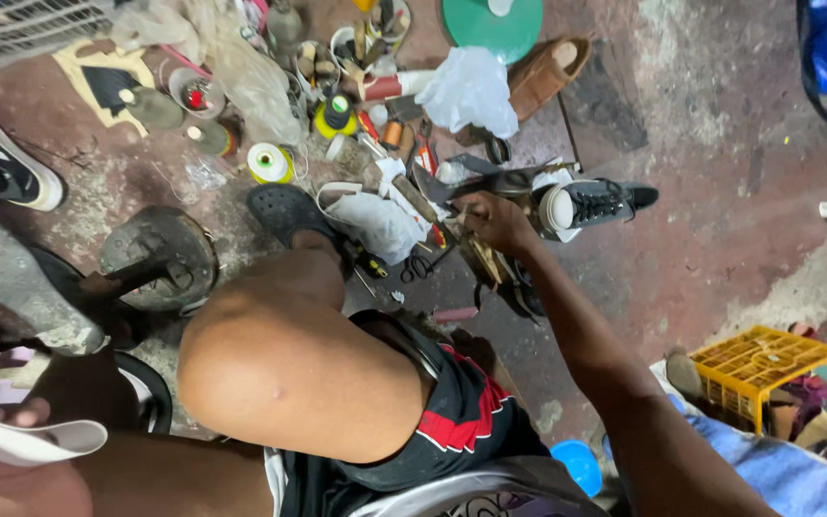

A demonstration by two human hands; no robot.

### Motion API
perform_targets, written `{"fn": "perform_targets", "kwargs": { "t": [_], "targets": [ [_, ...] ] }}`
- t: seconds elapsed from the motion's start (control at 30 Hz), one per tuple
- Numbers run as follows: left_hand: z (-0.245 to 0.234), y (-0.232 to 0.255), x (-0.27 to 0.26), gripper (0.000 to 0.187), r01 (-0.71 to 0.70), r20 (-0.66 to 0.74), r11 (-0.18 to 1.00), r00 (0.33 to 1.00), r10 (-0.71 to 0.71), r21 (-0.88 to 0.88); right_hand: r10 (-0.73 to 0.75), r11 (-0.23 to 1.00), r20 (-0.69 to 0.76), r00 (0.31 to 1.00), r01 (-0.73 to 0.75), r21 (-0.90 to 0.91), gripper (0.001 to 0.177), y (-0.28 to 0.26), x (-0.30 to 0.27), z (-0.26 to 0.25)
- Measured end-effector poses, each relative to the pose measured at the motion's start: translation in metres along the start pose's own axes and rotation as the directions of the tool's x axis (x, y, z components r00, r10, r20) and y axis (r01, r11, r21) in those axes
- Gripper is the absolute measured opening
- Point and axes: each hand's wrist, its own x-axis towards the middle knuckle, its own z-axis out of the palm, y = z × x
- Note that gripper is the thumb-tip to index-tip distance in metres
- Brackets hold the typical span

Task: The person sits on the floor and repairs a black sneaker by applying a white strip to the sole. They use scissors to trim the strip and press it into place along the shoe's edge.

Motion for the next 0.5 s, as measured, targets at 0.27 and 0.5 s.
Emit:
{"fn": "perform_targets", "kwargs": {
  "t": [0.27, 0.5],
  "targets": [
    [-0.075, -0.052, 0.005, 0.019, 0.069, -0.060, 0.969, 0.994, -0.086, -0.239, 0.237, 0.909, 0.327, 0.915, -0.328, 0.257, 0.026, -0.015, -0.017, 0.045],
    [0.010, -0.016, 0.003, 0.020, 0.025, -0.175, 0.998, 0.984, -0.036, -0.062, 0.320, 0.899, 0.477, 0.819, -0.421, 0.120, 0.033, -0.027, -0.019, 0.087]
  ]
}}
